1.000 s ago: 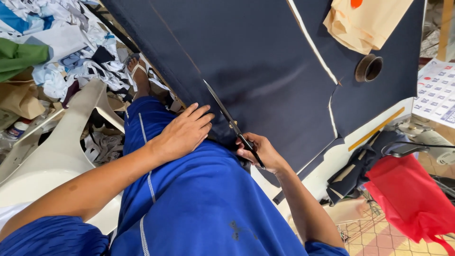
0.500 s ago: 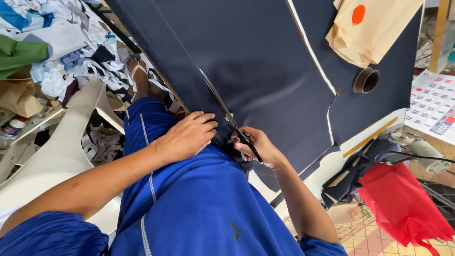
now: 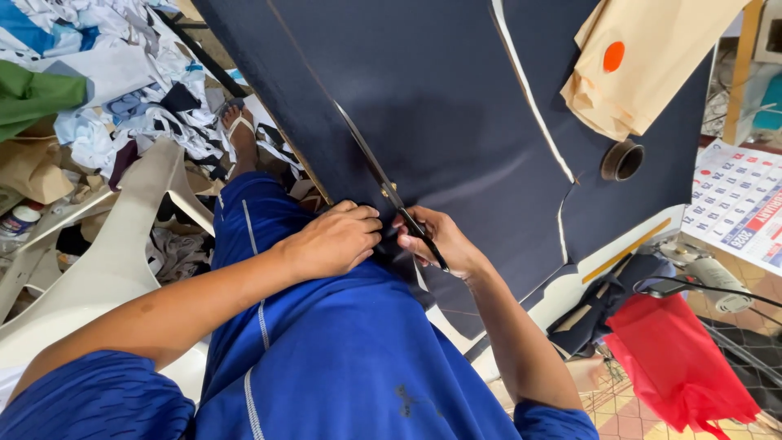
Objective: The person marks a pattern on a dark blue fabric using a ruler and a red marker, then cuts the fabric along the marked lines using large scissors. The person also handles a paper pattern and weights during the process.
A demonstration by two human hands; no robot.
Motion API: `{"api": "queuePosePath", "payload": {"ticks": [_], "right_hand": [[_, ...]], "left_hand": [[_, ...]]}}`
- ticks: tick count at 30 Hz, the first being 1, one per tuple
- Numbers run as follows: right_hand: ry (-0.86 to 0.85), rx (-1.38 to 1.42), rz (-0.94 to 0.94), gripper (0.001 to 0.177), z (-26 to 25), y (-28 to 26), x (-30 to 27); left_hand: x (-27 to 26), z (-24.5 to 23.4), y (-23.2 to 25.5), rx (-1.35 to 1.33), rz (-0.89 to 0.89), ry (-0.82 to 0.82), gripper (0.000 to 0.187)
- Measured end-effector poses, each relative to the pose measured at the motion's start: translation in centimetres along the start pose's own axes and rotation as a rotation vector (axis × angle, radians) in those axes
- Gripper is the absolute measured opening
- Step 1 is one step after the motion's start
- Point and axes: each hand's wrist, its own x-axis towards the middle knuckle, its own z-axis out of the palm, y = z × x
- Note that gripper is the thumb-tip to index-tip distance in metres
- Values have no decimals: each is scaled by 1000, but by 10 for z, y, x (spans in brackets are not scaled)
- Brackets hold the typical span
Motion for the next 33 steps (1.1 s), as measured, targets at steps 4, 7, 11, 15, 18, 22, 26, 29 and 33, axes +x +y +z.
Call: {"api": "queuePosePath", "payload": {"ticks": [4, 7, 11, 15, 18, 22, 26, 29, 33], "right_hand": [[23, -61, -4, 24, 1, 0, 12], [47, -71, 24, 22, 2, -2, 11], [55, -45, 43, 26, 6, -17, 5], [18, -18, 20, 41, 8, -31, 19], [-8, -53, -33, 46, 9, -33, 35], [26, -79, -4, 31, 15, -41, 42], [47, -67, 25, 22, 16, -51, 40], [20, -31, 22, 32, 18, -61, 47], [5, -70, 8, 39, 24, -76, 63]], "left_hand": [[0, -10, 2, -54, 14, 46, 26], [4, -45, 4, -30, -7, 190, 25], [-10, -85, -21, 226, -66, 366, 25], [-19, -72, -37, 238, -36, 352, 26], [-17, -74, -39, 201, -29, 353, 28], [-14, -81, -37, 148, -42, 347, 26], [-15, -86, -36, 134, -34, 340, 26], [-14, -91, -36, 124, -25, 318, 25], [-17, -88, -39, 119, -32, 265, 28]]}}
